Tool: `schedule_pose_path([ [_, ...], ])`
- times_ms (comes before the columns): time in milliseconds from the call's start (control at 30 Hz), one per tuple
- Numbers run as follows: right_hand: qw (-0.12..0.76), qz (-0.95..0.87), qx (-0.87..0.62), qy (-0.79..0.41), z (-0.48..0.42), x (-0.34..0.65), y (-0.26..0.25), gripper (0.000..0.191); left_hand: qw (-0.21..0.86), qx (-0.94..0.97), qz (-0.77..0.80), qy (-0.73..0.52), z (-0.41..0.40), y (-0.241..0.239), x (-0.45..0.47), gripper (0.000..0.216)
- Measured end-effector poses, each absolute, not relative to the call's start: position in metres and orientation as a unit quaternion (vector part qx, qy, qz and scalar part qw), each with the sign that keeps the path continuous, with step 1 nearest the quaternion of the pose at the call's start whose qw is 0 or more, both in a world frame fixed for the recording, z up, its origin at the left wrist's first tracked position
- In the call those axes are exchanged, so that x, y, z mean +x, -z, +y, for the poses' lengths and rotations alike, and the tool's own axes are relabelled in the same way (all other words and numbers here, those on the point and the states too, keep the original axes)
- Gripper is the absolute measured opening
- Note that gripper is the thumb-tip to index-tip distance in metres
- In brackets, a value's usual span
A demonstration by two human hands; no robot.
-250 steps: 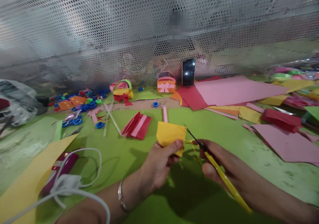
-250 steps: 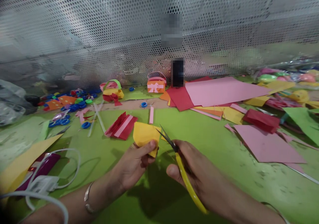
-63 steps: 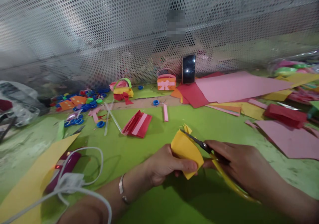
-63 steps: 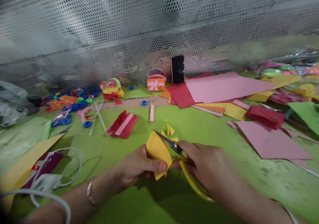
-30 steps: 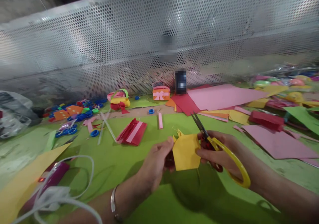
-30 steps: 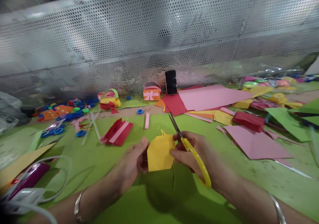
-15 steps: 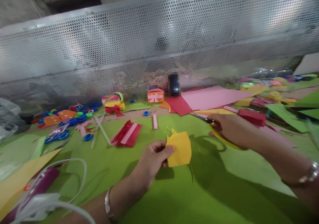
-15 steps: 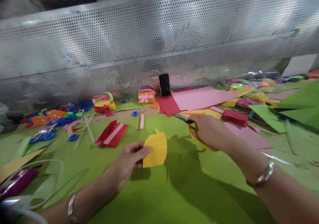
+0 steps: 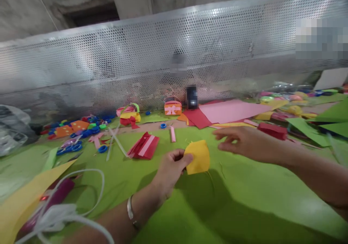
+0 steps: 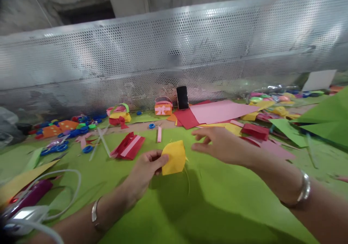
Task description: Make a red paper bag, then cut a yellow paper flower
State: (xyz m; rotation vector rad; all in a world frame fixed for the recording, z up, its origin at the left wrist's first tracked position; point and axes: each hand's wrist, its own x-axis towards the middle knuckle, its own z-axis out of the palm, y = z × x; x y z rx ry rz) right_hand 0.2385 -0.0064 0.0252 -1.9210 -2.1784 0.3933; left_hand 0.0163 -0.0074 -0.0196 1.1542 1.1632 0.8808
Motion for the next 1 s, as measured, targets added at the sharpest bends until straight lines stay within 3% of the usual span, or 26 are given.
schedule_pose_path([
  [67,0.189,-0.749,-0.586,-0.244,-0.008,0.220,-0.021,0.042,0.593,0.507,0.500,-0.377,-0.009,0.018,0.017,0.021],
  [133,0.269,-0.724,-0.543,-0.329,-0.009,0.209,-0.012,0.028,0.593,0.514,0.496,-0.372,-0.010,0.018,0.016,0.024],
  [200,0.309,-0.705,-0.529,-0.358,-0.009,0.205,-0.002,0.017,0.610,0.514,0.480,-0.366,-0.010,0.019,0.014,0.032],
  [400,0.391,-0.662,-0.502,-0.397,-0.016,0.219,0.011,0.020,0.711,0.426,0.433,-0.356,-0.010,0.027,0.016,0.049],
  [567,0.405,-0.653,-0.509,-0.387,-0.018,0.224,0.010,0.021,0.782,0.414,0.354,-0.302,-0.011,0.033,0.021,0.053],
  [1000,0.382,-0.655,-0.534,-0.373,-0.017,0.217,0.019,0.023,0.769,0.420,0.368,-0.309,-0.009,0.040,0.020,0.052],
])
